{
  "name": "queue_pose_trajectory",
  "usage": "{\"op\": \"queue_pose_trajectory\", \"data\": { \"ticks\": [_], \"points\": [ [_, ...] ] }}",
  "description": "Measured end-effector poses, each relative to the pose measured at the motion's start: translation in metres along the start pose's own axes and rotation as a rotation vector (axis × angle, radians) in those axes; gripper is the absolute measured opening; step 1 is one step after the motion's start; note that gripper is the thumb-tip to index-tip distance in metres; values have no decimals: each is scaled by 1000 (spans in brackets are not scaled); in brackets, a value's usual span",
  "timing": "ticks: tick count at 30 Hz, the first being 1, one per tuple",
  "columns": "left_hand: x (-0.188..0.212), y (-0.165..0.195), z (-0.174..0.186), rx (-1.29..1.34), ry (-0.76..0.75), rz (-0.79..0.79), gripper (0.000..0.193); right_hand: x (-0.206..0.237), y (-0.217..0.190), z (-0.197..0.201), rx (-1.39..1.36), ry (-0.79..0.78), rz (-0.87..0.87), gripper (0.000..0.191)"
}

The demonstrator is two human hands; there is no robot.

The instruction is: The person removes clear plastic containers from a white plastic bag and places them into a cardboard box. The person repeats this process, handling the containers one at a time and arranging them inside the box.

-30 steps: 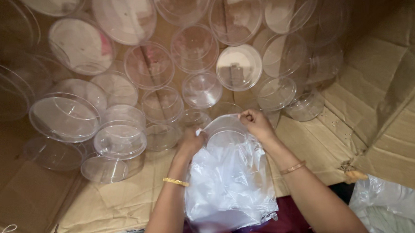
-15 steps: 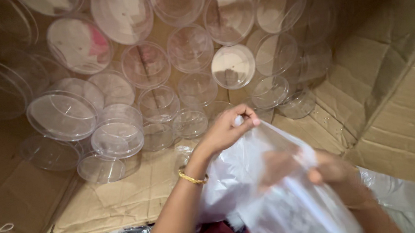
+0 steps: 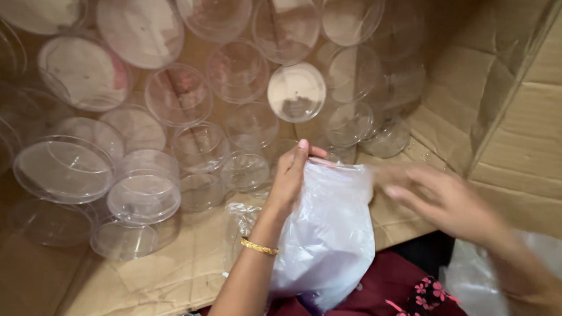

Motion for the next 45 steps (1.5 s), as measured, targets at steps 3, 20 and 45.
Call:
{"op": "queue_pose_trajectory", "data": {
  "ticks": [3,20,45],
  "points": [
    [7,0,6,-30,-20,-32,43,-67,-38,-23,-416,38,287,53],
    [35,-20,15,147,-103,17,26,-120,1,-88,-1315,-36,271,23],
    [16,42,52,-639,446,-114,34,-134,-96,27,96,612,511,26]
  ]
}}
Point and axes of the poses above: each hand's wrist, its own x-axis away from the middle knuckle, its own z-axis out of the back of the hand, y = z × x, the point moved 4 cm from there along -x, towards the middle knuckle, and after that the axes turned 12 degrees about -y, right-handed, at the moved point
